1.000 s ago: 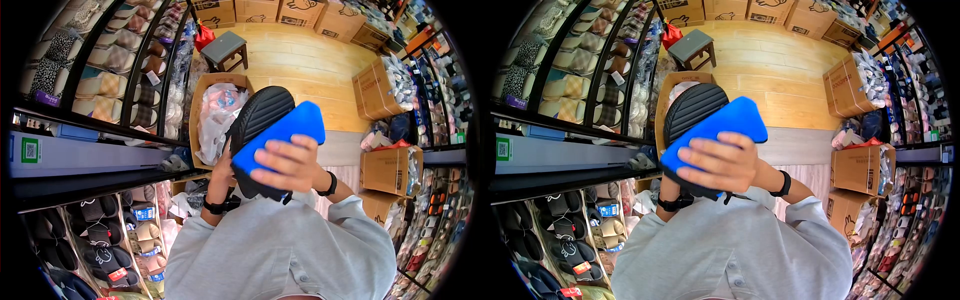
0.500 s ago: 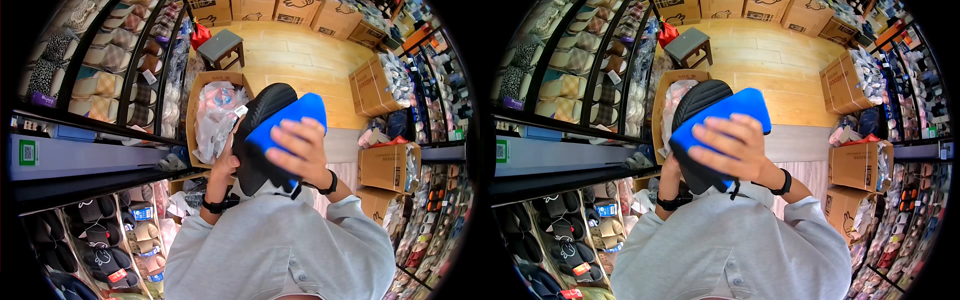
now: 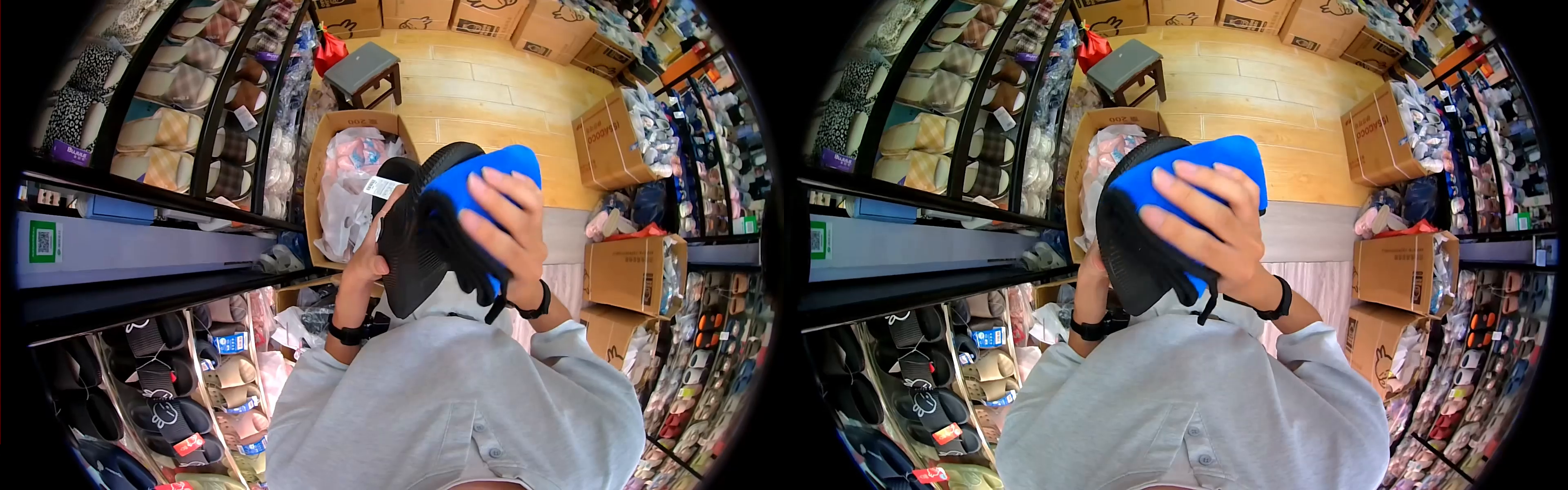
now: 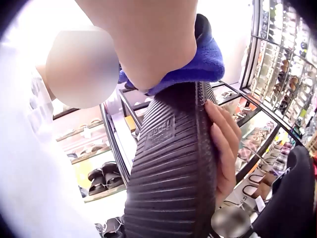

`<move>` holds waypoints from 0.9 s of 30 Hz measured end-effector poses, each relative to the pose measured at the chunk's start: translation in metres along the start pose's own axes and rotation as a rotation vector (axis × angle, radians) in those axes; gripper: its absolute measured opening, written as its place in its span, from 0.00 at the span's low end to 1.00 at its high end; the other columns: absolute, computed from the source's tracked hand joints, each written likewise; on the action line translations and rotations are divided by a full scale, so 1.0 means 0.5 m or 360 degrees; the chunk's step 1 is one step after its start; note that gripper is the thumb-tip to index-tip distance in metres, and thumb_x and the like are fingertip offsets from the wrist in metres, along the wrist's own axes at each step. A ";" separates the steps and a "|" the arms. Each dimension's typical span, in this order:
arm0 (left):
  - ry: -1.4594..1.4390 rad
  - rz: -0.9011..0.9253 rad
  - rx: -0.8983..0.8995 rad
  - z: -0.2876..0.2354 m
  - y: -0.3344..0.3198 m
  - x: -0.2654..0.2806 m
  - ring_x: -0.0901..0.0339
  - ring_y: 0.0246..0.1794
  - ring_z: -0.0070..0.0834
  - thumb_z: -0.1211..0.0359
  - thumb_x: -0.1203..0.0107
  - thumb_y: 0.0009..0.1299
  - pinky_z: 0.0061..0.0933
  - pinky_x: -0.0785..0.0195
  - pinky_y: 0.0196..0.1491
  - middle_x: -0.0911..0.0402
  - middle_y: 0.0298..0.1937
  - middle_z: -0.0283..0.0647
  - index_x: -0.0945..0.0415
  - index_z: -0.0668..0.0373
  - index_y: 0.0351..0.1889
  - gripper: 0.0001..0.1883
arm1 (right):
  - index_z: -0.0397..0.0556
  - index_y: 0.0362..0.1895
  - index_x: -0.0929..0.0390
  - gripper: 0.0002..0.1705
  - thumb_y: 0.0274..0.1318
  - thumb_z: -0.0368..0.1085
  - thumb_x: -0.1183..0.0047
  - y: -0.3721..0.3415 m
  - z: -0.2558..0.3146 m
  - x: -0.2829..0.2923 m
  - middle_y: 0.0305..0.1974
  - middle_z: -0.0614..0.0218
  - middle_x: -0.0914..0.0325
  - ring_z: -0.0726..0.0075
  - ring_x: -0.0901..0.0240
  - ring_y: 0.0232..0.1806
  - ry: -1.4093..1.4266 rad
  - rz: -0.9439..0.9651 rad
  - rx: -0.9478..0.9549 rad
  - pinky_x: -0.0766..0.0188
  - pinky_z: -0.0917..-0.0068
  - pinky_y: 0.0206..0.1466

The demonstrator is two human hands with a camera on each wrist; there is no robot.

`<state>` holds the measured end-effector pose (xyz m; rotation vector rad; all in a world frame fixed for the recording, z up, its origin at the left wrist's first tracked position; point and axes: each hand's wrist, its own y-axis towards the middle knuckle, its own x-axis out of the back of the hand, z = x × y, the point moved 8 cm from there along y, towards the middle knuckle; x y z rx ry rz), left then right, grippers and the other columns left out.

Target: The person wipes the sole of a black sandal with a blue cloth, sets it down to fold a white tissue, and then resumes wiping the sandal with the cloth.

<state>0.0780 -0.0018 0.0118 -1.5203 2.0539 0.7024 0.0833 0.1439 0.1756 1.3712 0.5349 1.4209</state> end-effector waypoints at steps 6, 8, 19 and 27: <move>-0.0051 -0.0071 0.0062 0.034 -0.050 0.033 0.46 0.77 0.34 0.34 0.24 0.41 0.39 0.54 0.77 0.47 0.78 0.45 0.59 0.67 0.79 0.77 | 0.60 0.52 0.16 0.17 0.58 0.35 0.44 -0.039 0.088 -0.034 0.54 0.71 0.16 0.69 0.23 0.56 -0.0060 0.0129 0.0511 0.37 0.69 0.62; -0.0065 -0.0088 0.0068 0.047 -0.067 0.048 0.46 0.77 0.34 0.34 0.25 0.41 0.39 0.55 0.77 0.47 0.78 0.45 0.59 0.67 0.79 0.77 | 0.59 0.52 0.16 0.17 0.59 0.35 0.46 -0.053 0.107 -0.050 0.53 0.72 0.16 0.71 0.23 0.56 -0.0012 0.0129 0.0675 0.38 0.71 0.63; 0.0016 -0.0009 -0.0047 0.040 -0.022 0.058 0.46 0.76 0.34 0.32 0.27 0.43 0.39 0.54 0.76 0.47 0.78 0.44 0.58 0.68 0.78 0.76 | 0.64 0.52 0.17 0.20 0.52 0.37 0.39 -0.031 0.063 -0.024 0.55 0.71 0.17 0.65 0.24 0.57 -0.0106 0.0100 0.0284 0.38 0.63 0.64; 0.0098 -0.0105 0.0014 0.032 -0.025 0.061 0.44 0.75 0.34 0.31 0.28 0.43 0.38 0.52 0.75 0.44 0.76 0.45 0.55 0.68 0.77 0.74 | 0.63 0.53 0.18 0.23 0.50 0.40 0.36 -0.014 0.013 -0.003 0.57 0.68 0.19 0.61 0.24 0.58 0.0003 0.0082 0.0021 0.40 0.60 0.65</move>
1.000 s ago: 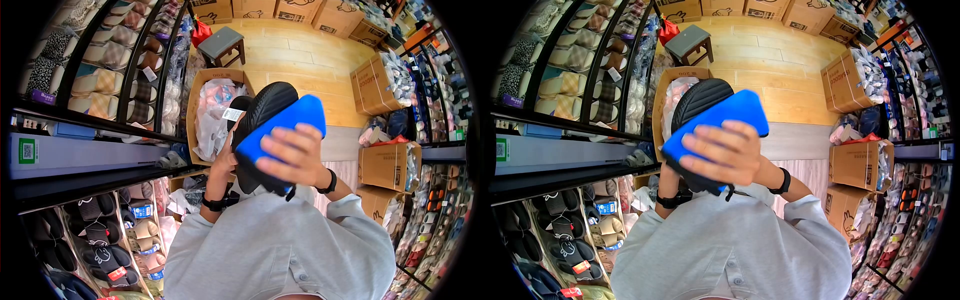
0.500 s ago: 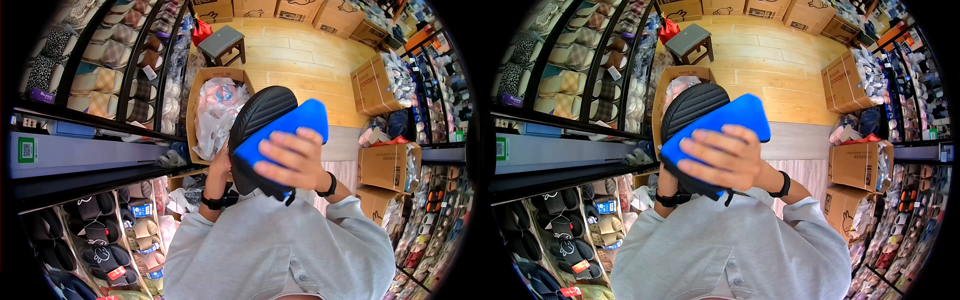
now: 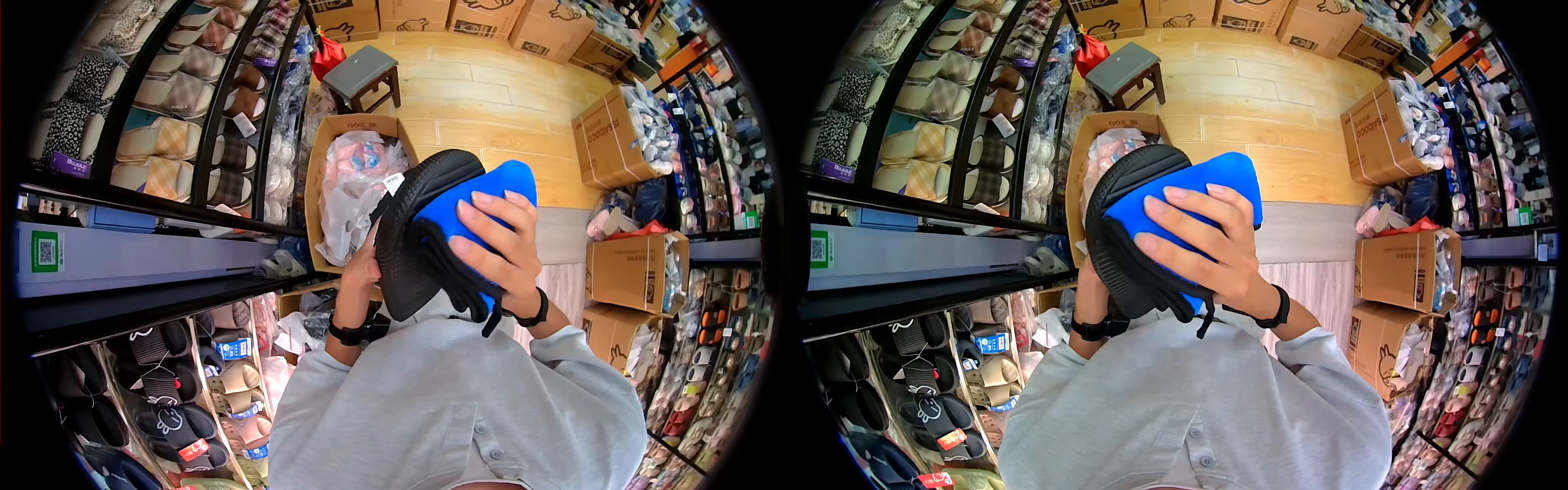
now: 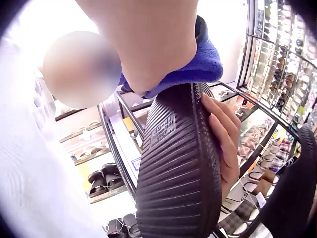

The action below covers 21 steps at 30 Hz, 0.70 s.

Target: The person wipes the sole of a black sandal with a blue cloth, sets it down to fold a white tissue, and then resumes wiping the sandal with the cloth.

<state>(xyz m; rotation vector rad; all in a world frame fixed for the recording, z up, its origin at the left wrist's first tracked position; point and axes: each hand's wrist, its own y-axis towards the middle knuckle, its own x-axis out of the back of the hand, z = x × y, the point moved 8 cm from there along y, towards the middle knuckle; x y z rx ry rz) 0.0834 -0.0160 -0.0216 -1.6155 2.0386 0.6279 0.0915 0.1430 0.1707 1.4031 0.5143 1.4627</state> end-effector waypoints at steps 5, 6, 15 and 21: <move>0.0141 -0.0172 0.0073 0.003 -0.037 0.017 0.42 0.74 0.33 0.31 0.29 0.44 0.38 0.51 0.75 0.43 0.76 0.45 0.54 0.68 0.77 0.73 | 0.63 0.52 0.17 0.19 0.55 0.35 0.41 -0.029 0.047 -0.025 0.55 0.72 0.17 0.67 0.24 0.57 -0.0092 0.0045 0.0378 0.40 0.64 0.66; 0.0181 -0.0218 0.0098 0.006 -0.050 0.020 0.42 0.73 0.33 0.31 0.29 0.44 0.38 0.50 0.74 0.43 0.75 0.45 0.54 0.68 0.77 0.73 | 0.63 0.52 0.16 0.19 0.54 0.35 0.41 -0.031 0.052 -0.028 0.55 0.73 0.17 0.67 0.24 0.57 -0.0090 0.0037 0.0434 0.40 0.65 0.66; 0.0338 -0.0386 0.0191 0.005 -0.076 0.022 0.40 0.72 0.33 0.30 0.30 0.45 0.37 0.48 0.73 0.40 0.74 0.45 0.51 0.69 0.76 0.71 | 0.64 0.53 0.17 0.22 0.50 0.38 0.36 -0.022 0.016 -0.005 0.57 0.70 0.19 0.62 0.25 0.58 -0.0109 0.0010 0.0189 0.39 0.60 0.65; 0.0273 -0.0308 0.0138 0.007 -0.063 0.028 0.38 0.70 0.33 0.30 0.31 0.46 0.37 0.47 0.72 0.38 0.73 0.45 0.49 0.69 0.75 0.70 | 0.62 0.52 0.16 0.18 0.56 0.36 0.43 -0.036 0.052 -0.028 0.54 0.72 0.17 0.69 0.23 0.56 -0.0055 0.0051 0.0505 0.41 0.67 0.66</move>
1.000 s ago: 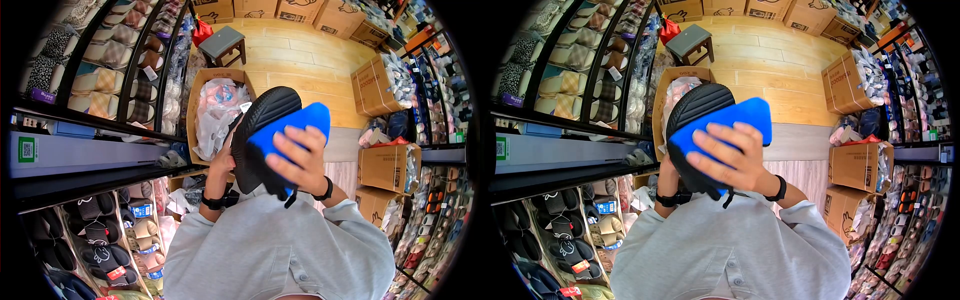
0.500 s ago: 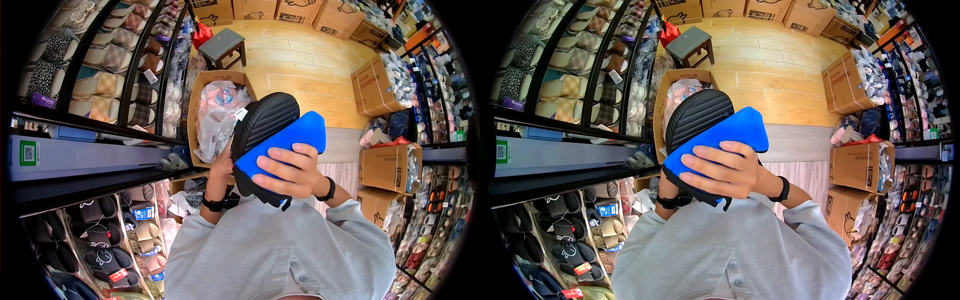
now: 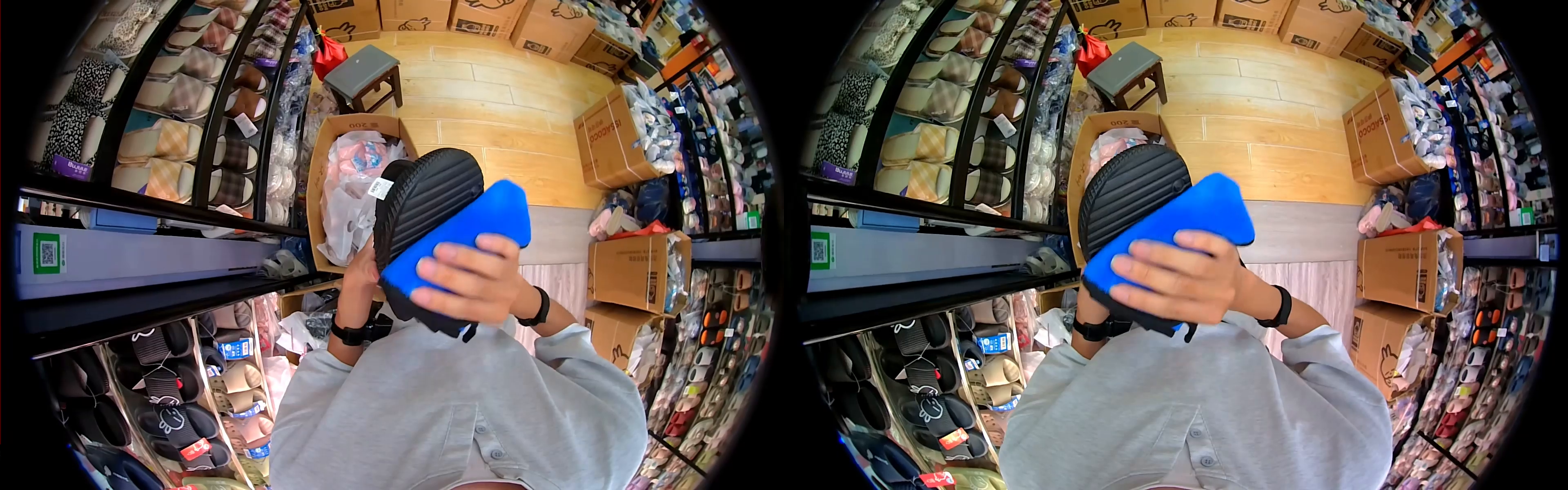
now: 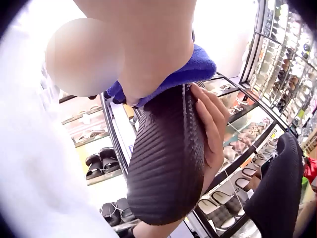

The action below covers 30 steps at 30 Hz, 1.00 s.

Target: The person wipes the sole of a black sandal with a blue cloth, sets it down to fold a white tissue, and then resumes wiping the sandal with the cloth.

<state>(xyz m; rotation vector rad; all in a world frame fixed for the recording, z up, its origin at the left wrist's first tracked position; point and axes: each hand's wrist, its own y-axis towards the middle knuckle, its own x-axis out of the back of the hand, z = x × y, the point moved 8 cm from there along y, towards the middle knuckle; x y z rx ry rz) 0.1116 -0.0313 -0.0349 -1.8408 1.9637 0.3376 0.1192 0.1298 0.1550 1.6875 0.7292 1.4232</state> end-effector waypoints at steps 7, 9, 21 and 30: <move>-0.0030 0.0050 0.0000 -0.016 0.039 -0.015 0.36 0.69 0.33 0.29 0.32 0.47 0.36 0.45 0.71 0.36 0.72 0.45 0.47 0.70 0.74 0.69 | 0.63 0.52 0.17 0.20 0.52 0.38 0.37 -0.001 -0.036 0.020 0.57 0.71 0.19 0.64 0.25 0.58 -0.0005 -0.0029 -0.0310 0.39 0.63 0.65; 0.0028 -0.0009 0.0034 -0.011 0.023 -0.010 0.35 0.69 0.33 0.29 0.32 0.47 0.36 0.44 0.71 0.35 0.72 0.45 0.46 0.70 0.74 0.68 | 0.63 0.51 0.16 0.17 0.55 0.36 0.41 -0.007 -0.007 0.006 0.54 0.73 0.17 0.67 0.23 0.56 -0.0017 -0.0011 -0.0062 0.39 0.67 0.64; 0.0360 -0.0417 0.0221 -0.045 -0.053 -0.024 0.26 0.57 0.34 0.42 0.41 0.68 0.33 0.33 0.61 0.23 0.62 0.43 0.31 0.69 0.65 0.41 | 0.61 0.51 0.15 0.17 0.58 0.35 0.45 -0.009 0.007 0.002 0.55 0.73 0.17 0.70 0.23 0.55 0.0016 -0.0038 -0.0044 0.40 0.69 0.65; -0.0130 0.0216 -0.0088 0.118 0.012 0.092 0.24 0.49 0.29 0.61 0.53 0.78 0.28 0.30 0.55 0.20 0.53 0.40 0.25 0.70 0.56 0.20 | 0.64 0.52 0.17 0.20 0.52 0.38 0.37 0.000 -0.047 0.032 0.56 0.71 0.18 0.63 0.25 0.57 0.0032 -0.0084 -0.0417 0.39 0.61 0.65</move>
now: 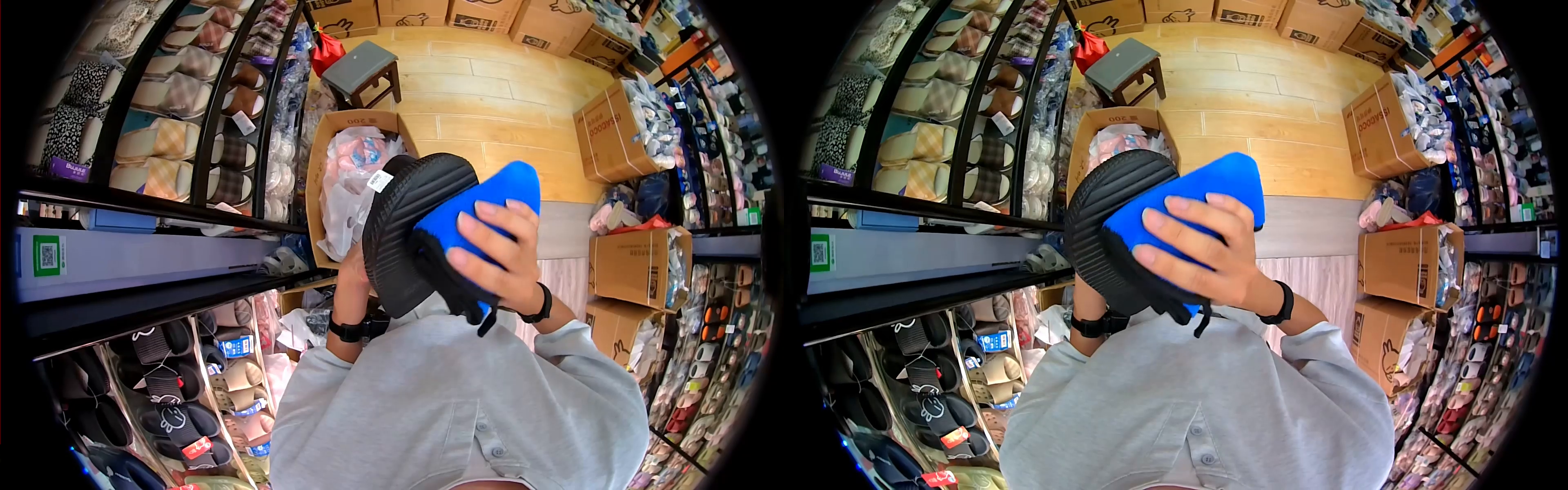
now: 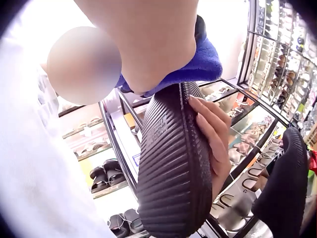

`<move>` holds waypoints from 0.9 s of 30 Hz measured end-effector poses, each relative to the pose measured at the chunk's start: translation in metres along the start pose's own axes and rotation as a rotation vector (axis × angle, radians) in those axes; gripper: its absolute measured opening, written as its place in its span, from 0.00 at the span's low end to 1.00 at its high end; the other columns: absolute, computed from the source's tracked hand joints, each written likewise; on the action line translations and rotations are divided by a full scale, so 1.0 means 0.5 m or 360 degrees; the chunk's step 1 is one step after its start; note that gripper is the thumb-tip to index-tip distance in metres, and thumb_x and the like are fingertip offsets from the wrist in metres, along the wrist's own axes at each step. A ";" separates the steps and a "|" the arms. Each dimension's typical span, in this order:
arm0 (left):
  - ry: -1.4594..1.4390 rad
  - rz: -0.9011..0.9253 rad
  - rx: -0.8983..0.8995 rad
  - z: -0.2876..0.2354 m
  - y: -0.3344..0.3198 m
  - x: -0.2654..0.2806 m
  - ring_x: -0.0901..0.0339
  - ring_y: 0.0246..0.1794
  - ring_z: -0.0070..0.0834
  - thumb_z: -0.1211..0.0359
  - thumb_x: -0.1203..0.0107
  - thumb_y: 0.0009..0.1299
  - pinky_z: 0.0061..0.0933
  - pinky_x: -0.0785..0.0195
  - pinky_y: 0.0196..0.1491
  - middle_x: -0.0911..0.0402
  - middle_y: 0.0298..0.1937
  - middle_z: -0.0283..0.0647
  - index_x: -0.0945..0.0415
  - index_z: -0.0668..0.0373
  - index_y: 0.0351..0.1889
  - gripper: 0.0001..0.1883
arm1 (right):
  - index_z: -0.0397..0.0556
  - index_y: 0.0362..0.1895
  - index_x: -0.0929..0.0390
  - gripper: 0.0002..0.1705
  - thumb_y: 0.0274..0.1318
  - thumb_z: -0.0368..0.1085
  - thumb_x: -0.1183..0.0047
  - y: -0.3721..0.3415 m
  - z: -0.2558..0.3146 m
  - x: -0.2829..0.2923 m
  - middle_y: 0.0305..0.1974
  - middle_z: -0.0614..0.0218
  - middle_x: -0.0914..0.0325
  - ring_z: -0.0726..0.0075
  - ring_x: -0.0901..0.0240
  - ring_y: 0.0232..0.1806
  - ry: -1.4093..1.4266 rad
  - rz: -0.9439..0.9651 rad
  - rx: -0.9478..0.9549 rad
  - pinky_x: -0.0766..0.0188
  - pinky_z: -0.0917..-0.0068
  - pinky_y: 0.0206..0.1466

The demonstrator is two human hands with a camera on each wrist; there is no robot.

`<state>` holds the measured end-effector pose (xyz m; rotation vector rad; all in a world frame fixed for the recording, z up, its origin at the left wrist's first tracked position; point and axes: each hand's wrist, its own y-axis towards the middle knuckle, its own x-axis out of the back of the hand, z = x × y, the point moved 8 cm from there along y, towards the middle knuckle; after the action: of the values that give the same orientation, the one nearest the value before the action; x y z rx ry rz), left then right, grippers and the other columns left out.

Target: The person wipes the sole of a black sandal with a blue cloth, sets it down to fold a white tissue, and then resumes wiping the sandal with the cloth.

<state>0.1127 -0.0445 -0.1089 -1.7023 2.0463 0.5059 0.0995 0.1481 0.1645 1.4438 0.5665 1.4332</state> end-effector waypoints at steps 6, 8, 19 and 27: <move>0.1420 -0.0363 -0.0316 -0.103 -0.054 -0.046 0.24 0.52 0.32 0.64 0.56 0.79 0.29 0.31 0.57 0.20 0.56 0.44 0.26 0.69 0.58 0.19 | 0.62 0.51 0.16 0.17 0.56 0.34 0.42 -0.027 0.059 -0.028 0.54 0.72 0.16 0.70 0.23 0.55 0.0045 0.0054 0.0447 0.41 0.67 0.65; 0.0894 -0.0509 -0.0195 -0.068 -0.048 -0.006 0.23 0.52 0.37 0.68 0.57 0.78 0.31 0.31 0.57 0.19 0.54 0.48 0.25 0.67 0.56 0.16 | 0.62 0.51 0.16 0.18 0.55 0.35 0.40 -0.004 0.038 -0.010 0.54 0.71 0.16 0.68 0.23 0.55 0.0025 0.0015 0.0317 0.41 0.66 0.65; 0.0782 -0.0400 0.0046 -0.087 -0.043 -0.046 0.25 0.57 0.36 0.40 0.57 0.76 0.33 0.35 0.61 0.20 0.57 0.48 0.27 0.69 0.59 0.37 | 0.60 0.51 0.16 0.17 0.57 0.35 0.43 -0.007 0.056 -0.025 0.53 0.71 0.16 0.69 0.23 0.55 0.0112 0.0099 0.0379 0.39 0.70 0.63; 0.0197 -0.0575 0.0279 -0.183 -0.021 -0.175 0.34 0.65 0.31 0.23 0.38 0.41 0.35 0.43 0.71 0.32 0.69 0.41 0.42 0.68 0.72 0.71 | 0.60 0.50 0.16 0.18 0.52 0.36 0.39 0.005 0.034 -0.016 0.54 0.70 0.17 0.64 0.23 0.55 0.0045 0.0110 0.0211 0.35 0.64 0.60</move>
<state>0.1281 -0.0227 0.0155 -1.9734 1.7434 0.1039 0.1128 0.1348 0.1659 1.5627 0.6451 1.4959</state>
